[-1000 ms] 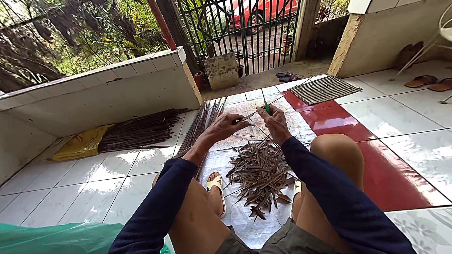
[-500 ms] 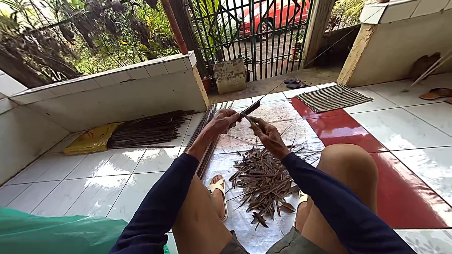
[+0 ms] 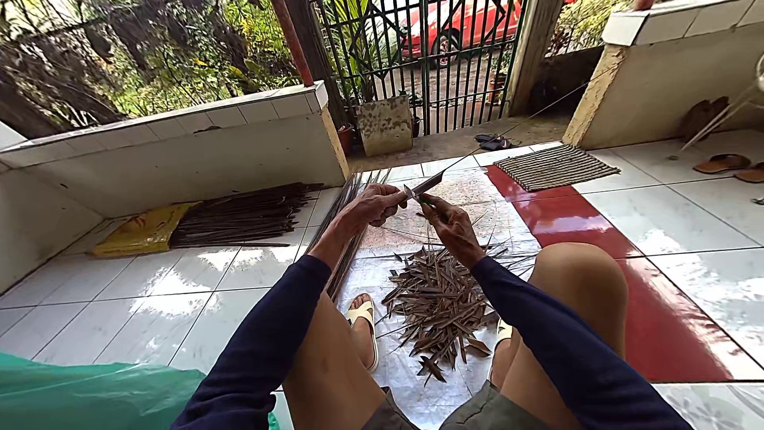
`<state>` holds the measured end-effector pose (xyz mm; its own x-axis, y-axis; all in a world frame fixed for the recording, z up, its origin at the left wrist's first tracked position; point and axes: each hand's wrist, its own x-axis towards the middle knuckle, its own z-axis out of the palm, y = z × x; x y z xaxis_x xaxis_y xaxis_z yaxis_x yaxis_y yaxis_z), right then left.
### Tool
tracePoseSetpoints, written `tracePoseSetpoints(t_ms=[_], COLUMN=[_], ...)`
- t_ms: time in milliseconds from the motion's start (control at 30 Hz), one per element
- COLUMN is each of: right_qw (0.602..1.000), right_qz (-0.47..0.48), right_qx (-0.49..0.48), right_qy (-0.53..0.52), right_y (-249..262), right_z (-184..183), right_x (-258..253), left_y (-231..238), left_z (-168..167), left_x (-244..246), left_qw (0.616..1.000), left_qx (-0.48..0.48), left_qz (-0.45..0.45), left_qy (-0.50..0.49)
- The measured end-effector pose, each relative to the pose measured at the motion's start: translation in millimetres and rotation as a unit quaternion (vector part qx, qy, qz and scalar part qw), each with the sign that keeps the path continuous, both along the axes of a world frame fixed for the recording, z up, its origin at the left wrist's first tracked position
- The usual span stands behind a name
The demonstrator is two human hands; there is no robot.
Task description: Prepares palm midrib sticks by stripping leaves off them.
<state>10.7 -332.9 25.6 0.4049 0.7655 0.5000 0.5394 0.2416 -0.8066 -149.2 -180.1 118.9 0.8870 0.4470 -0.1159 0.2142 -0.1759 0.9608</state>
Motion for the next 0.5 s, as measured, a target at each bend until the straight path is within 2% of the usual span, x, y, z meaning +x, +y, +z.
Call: tracePoseSetpoints(t_ms=[500], right_qw=[0.987], right_qz=[-0.145], right_qx=[-0.039], right_qy=[-0.054], right_y=[3.4], right_z=[-3.1], right_x=[1.8], left_y=[-2.4], left_z=[-3.6], left_x=[0.9], left_qw=[0.998], left_qx=[0.061], left_qz=[0.010], left_qy=[0.014])
